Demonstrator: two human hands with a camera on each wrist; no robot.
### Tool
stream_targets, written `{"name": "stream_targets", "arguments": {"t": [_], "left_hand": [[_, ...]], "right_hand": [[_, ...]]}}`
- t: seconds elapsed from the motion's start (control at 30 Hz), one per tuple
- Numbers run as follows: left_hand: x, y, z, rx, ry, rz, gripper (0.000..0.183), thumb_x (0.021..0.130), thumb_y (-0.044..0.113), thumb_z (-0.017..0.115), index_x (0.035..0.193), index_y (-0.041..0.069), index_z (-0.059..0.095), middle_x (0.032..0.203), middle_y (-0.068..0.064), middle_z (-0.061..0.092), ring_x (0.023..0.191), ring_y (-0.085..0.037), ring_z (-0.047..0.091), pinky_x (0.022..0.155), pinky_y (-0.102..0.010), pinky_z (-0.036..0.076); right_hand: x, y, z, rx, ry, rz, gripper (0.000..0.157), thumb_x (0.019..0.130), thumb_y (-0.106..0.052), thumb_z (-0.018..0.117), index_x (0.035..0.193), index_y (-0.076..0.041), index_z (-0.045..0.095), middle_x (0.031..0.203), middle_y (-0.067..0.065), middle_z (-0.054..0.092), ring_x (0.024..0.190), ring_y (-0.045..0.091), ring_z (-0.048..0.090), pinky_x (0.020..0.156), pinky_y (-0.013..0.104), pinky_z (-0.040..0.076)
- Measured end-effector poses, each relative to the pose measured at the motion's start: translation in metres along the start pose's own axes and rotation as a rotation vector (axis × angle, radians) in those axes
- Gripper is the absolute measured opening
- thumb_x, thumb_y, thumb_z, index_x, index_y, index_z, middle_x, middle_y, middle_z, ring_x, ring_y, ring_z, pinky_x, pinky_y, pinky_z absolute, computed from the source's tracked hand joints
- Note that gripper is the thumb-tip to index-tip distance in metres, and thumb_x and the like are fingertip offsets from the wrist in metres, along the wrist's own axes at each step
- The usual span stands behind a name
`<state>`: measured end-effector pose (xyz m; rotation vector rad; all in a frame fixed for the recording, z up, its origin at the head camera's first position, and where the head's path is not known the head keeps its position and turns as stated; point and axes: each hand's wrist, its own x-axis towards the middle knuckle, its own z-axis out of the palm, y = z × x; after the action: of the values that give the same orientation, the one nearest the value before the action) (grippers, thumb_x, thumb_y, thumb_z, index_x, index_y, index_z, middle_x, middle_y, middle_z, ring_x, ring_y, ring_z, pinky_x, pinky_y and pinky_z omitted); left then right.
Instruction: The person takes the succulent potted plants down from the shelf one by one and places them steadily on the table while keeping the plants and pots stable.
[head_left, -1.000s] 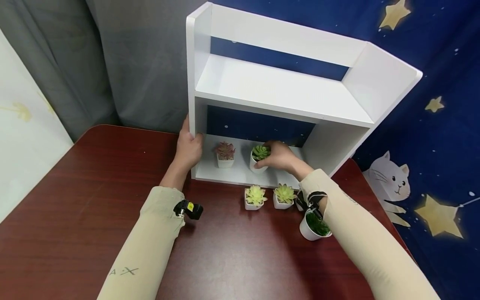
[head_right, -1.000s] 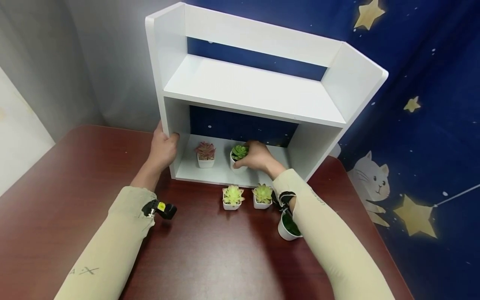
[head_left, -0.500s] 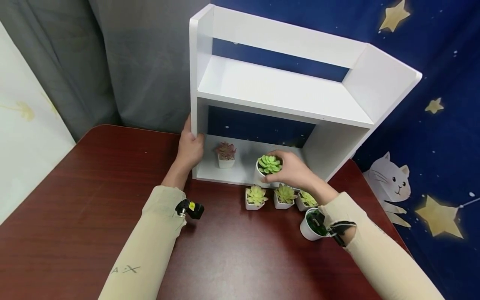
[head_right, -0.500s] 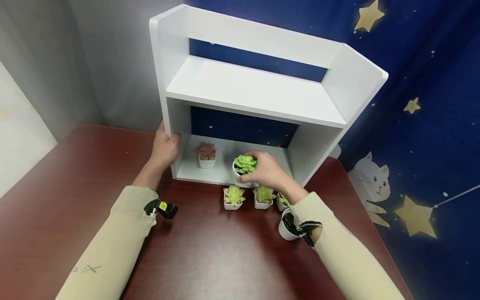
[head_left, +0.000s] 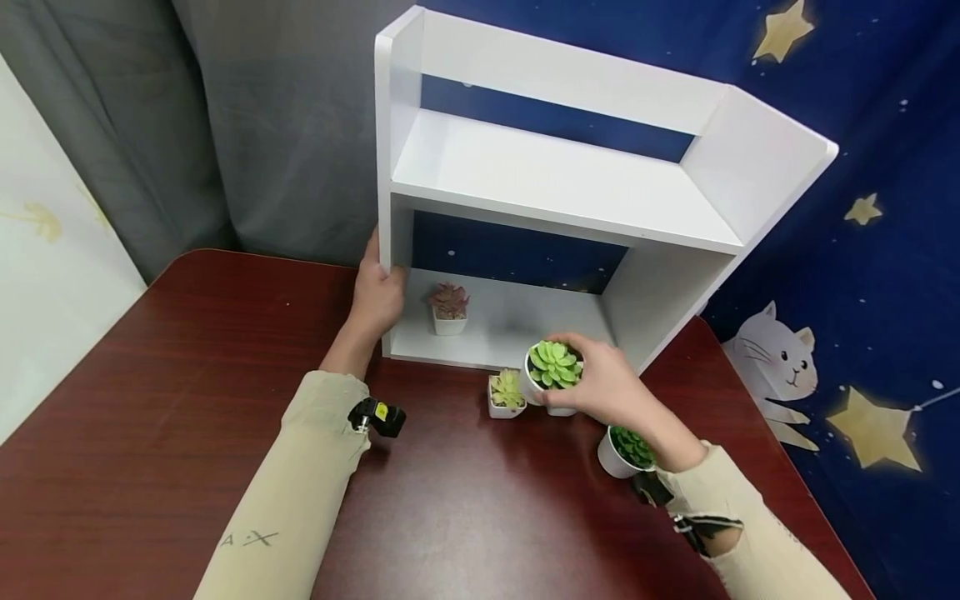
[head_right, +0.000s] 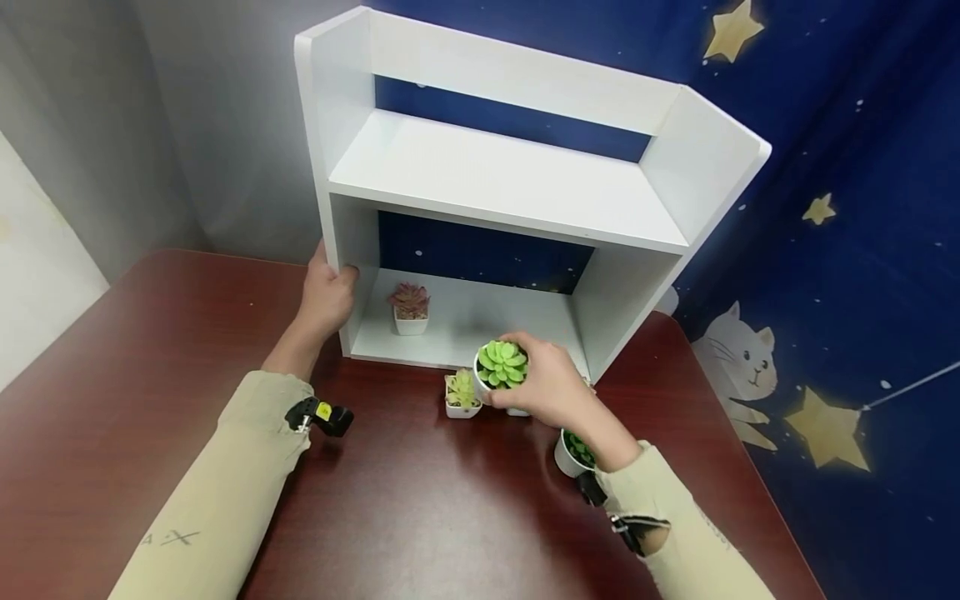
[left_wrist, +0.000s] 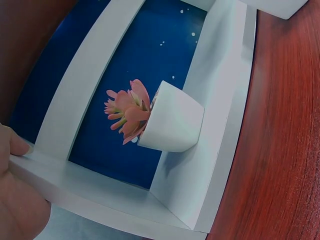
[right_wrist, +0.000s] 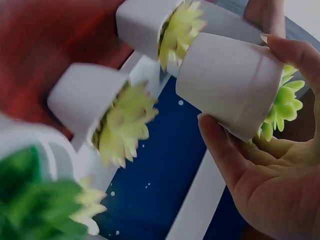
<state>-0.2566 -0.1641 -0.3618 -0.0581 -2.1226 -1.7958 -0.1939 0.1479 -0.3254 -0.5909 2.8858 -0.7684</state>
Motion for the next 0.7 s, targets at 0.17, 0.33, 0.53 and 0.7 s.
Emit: {"name": "stream_targets", "arguments": {"t": [0.17, 0.33, 0.53, 0.7], "left_hand": [[0.002, -0.005, 0.001, 0.002, 0.003, 0.027, 0.071, 0.1, 0.0, 0.038, 0.163, 0.023, 0.015, 0.165, -0.01, 0.03, 0.152, -0.027, 0.03, 0.126, -0.05, 0.022], [0.003, -0.006, -0.001, 0.009, 0.006, 0.035, 0.071, 0.099, 0.001, 0.037, 0.163, 0.023, 0.016, 0.166, -0.009, 0.029, 0.153, -0.026, 0.028, 0.126, -0.05, 0.021], [0.003, -0.006, -0.002, 0.016, 0.01, 0.029, 0.071, 0.1, 0.0, 0.037, 0.163, 0.025, 0.015, 0.166, -0.007, 0.029, 0.153, -0.025, 0.028, 0.126, -0.049, 0.021], [0.003, -0.005, -0.004, 0.016, 0.008, 0.026, 0.071, 0.1, 0.001, 0.037, 0.163, 0.024, 0.014, 0.166, -0.007, 0.029, 0.153, -0.025, 0.028, 0.126, -0.049, 0.021]], "right_hand": [[-0.016, -0.001, 0.008, 0.029, 0.023, 0.016, 0.072, 0.071, -0.034, 0.085, 0.136, -0.015, 0.059, 0.126, 0.007, 0.068, 0.104, 0.022, 0.064, 0.086, 0.038, 0.053], [-0.031, 0.0, 0.012, 0.013, 0.043, 0.015, 0.07, 0.07, -0.035, 0.086, 0.133, -0.017, 0.061, 0.12, 0.006, 0.07, 0.102, 0.021, 0.065, 0.085, 0.038, 0.053], [-0.044, 0.006, 0.017, -0.015, 0.027, 0.033, 0.073, 0.07, -0.037, 0.086, 0.136, -0.015, 0.061, 0.127, 0.009, 0.069, 0.107, 0.024, 0.065, 0.086, 0.041, 0.053], [-0.05, 0.013, 0.023, -0.037, 0.031, 0.053, 0.073, 0.069, -0.037, 0.087, 0.133, -0.014, 0.062, 0.121, 0.008, 0.07, 0.105, 0.023, 0.065, 0.084, 0.041, 0.053]]}}
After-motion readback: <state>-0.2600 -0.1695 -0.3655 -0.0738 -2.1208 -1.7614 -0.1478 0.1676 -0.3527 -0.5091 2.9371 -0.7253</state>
